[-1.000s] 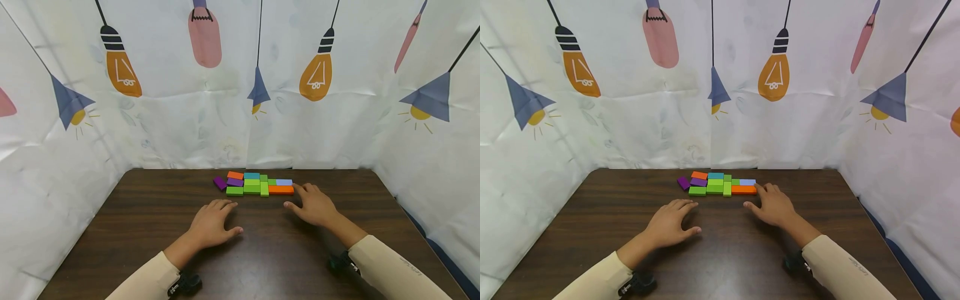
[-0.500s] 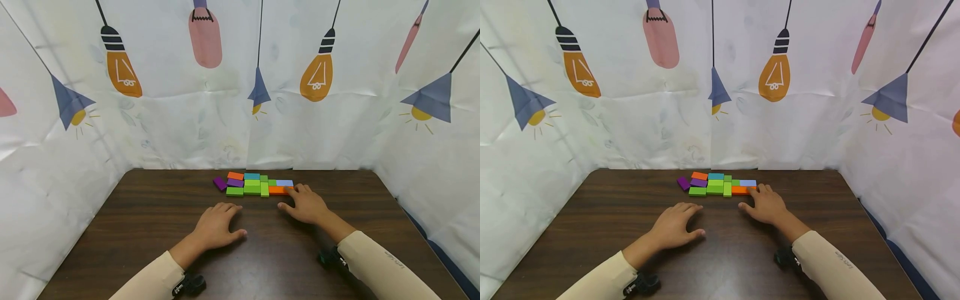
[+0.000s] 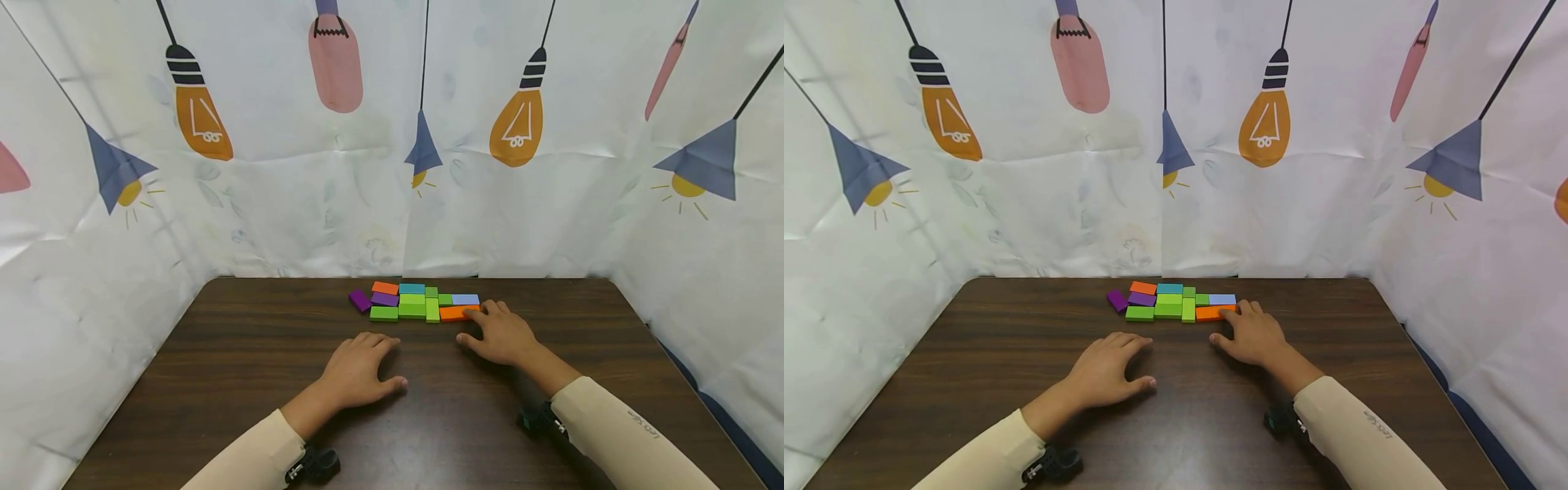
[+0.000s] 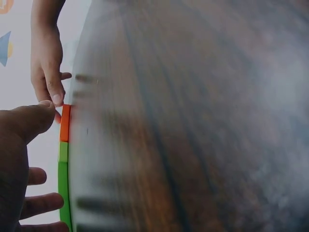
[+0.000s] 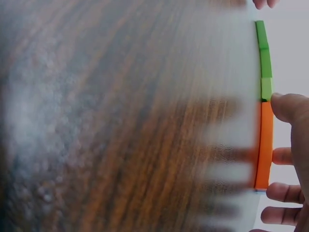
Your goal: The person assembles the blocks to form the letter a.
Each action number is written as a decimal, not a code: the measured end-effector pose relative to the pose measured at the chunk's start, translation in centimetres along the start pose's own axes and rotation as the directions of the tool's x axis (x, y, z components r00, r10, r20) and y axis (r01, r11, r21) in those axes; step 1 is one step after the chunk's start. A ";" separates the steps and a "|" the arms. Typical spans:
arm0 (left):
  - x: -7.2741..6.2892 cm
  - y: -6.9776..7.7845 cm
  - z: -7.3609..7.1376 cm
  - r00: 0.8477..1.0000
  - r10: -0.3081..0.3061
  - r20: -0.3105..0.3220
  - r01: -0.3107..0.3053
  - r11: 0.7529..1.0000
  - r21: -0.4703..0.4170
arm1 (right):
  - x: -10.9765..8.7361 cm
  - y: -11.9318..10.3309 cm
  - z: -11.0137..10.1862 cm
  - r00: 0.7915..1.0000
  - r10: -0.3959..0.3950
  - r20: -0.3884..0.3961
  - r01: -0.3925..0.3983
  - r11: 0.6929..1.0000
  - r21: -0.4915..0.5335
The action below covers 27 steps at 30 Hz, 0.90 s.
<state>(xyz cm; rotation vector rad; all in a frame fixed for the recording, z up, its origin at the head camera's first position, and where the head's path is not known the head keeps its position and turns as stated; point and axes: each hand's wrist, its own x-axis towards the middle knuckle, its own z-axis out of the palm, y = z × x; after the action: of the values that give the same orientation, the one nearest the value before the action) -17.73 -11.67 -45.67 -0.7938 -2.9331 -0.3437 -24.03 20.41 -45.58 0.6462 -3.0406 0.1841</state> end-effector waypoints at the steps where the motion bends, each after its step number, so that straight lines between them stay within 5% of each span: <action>1: 0.0 0.1 -0.1 1.000 0.002 0.002 -0.002 1.000 -0.001 | 0.0 0.0 0.0 1.000 0.001 -0.001 -0.001 1.000 0.001; 27: 1.5 1.2 0.9 0.996 0.081 0.038 -0.080 0.997 -0.016 | -0.2 0.1 -0.1 0.999 -0.030 -0.015 0.030 0.999 0.043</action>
<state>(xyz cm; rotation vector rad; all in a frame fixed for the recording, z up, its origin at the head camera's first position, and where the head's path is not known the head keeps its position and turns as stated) -18.48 -9.69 -46.12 -0.9278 -2.9272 -0.3479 -23.88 20.60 -45.51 0.6900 -3.0194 0.2524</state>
